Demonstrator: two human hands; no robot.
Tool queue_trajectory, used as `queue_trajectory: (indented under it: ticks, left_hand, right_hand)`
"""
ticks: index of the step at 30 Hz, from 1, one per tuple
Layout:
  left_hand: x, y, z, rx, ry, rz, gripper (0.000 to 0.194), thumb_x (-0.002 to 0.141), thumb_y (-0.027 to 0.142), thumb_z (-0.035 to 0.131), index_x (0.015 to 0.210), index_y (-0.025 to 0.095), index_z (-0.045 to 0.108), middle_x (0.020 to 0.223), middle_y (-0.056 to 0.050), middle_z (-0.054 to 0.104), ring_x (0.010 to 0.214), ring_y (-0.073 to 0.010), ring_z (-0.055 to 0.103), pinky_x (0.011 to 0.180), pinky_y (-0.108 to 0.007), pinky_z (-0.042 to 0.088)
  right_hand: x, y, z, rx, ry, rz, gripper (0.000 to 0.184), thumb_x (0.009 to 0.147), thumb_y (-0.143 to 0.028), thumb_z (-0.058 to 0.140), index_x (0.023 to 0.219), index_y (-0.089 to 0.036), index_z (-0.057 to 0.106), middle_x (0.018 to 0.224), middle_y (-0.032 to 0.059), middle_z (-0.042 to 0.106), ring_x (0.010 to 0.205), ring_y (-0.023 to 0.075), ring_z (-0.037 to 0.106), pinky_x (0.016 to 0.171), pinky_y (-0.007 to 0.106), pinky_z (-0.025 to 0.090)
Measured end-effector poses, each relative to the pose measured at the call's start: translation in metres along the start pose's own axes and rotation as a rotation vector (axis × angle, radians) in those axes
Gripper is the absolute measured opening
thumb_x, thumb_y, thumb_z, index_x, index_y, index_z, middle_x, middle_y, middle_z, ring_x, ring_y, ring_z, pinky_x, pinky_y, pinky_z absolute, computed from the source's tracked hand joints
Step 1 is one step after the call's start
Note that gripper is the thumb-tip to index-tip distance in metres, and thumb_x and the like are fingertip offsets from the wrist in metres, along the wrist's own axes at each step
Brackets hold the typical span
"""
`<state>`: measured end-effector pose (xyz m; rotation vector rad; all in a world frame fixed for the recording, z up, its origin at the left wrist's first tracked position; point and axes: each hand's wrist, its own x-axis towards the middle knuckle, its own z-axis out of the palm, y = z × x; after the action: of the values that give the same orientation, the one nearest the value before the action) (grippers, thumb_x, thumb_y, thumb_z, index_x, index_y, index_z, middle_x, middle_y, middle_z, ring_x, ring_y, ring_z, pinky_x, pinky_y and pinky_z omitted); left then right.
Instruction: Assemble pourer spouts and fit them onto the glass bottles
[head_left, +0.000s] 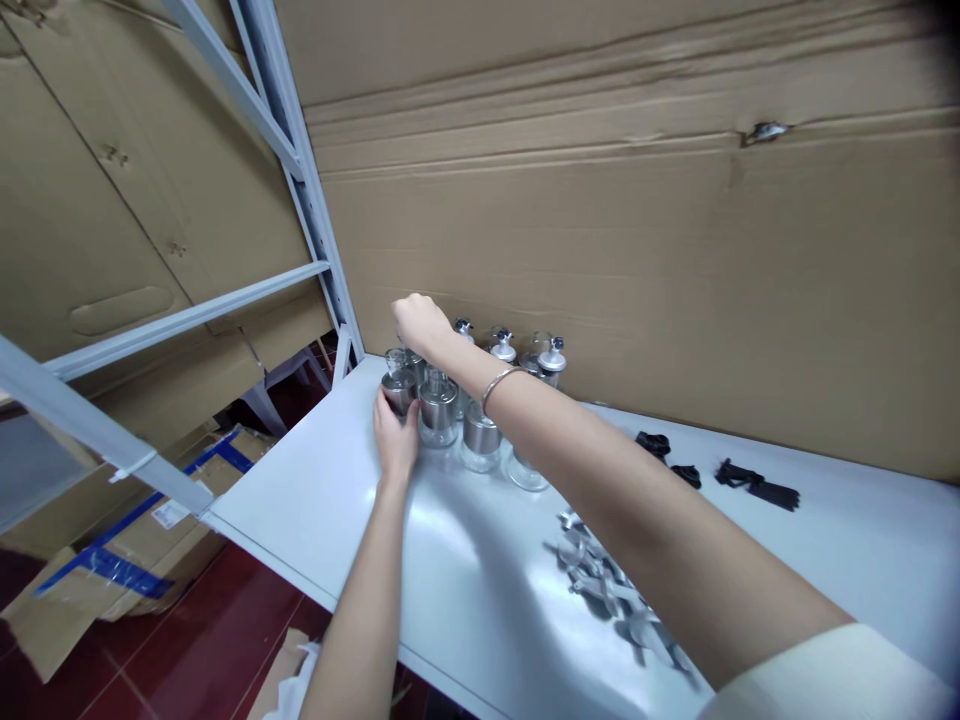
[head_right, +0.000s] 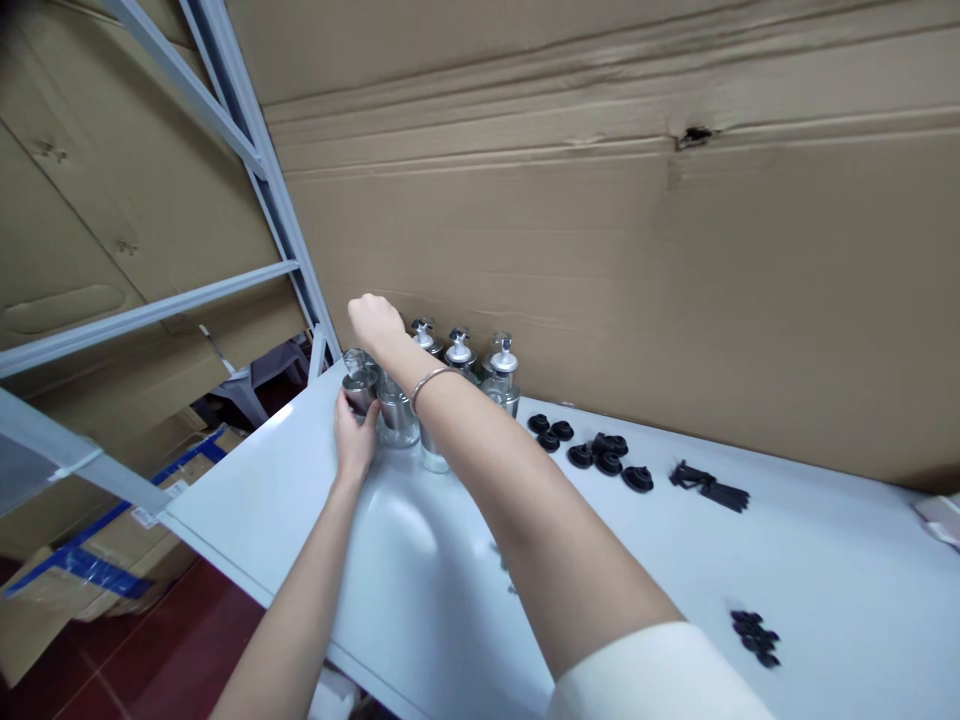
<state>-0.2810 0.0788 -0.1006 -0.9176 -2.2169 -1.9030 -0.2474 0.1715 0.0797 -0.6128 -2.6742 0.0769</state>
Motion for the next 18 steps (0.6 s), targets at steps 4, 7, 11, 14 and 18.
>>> queue_trajectory:
  ticks: [4,7,11,14,18]
  left_hand:
    - [-0.001,0.004,-0.002,0.003,-0.026,0.027,0.062,0.08,0.036,0.063,0.135,0.016,0.041,0.136,-0.017,0.05,0.131,-0.0325,0.044,0.11,-0.047,0.033]
    - [-0.003,0.008,-0.003,-0.005,-0.042,0.066,0.067,0.083,0.042,0.059,0.139,0.013,0.036,0.139,-0.02,0.045,0.134,-0.0321,0.039,0.113,-0.046,0.03]
    - [-0.006,0.01,-0.002,-0.023,-0.068,0.133,0.093,0.077,0.056,0.062,0.146,0.011,0.018,0.149,-0.022,0.028,0.143,-0.0316,0.024,0.118,-0.044,0.021]
    - [-0.006,0.009,0.001,-0.009,-0.096,0.219,0.119,0.062,0.064,0.073,0.148,0.011,0.01,0.15,-0.025,0.02,0.144,-0.0354,0.018,0.118,-0.047,0.018]
    - [-0.003,0.005,0.004,0.029,-0.076,0.324,0.127,0.055,0.065,0.077,0.148,0.013,0.008,0.152,-0.025,0.016,0.145,-0.0375,0.014,0.118,-0.051,0.014]
  right_hand:
    - [0.0,0.002,-0.003,-0.015,0.016,0.025,0.033,0.086,0.001,0.045,0.108,-0.005,0.069,0.105,0.0249,0.069,0.103,0.0286,0.065,0.082,0.034,0.051]
    - [-0.001,0.005,-0.004,-0.025,0.025,0.037,0.031,0.088,-0.001,0.046,0.108,-0.006,0.069,0.105,0.0245,0.069,0.103,0.0281,0.065,0.083,0.035,0.051]
    - [-0.005,0.009,-0.006,-0.039,0.033,0.048,0.027,0.089,-0.008,0.05,0.108,-0.007,0.069,0.106,0.0242,0.069,0.103,0.0281,0.065,0.084,0.036,0.051]
    - [-0.009,0.009,-0.015,-0.046,0.029,0.051,0.023,0.088,-0.012,0.055,0.106,-0.007,0.069,0.104,0.0231,0.069,0.102,0.0292,0.066,0.084,0.037,0.052]
    - [-0.033,0.006,-0.043,-0.041,0.088,0.009,0.033,0.094,-0.028,0.051,0.12,-0.009,0.06,0.115,0.0193,0.065,0.109,0.0308,0.061,0.087,0.042,0.051]
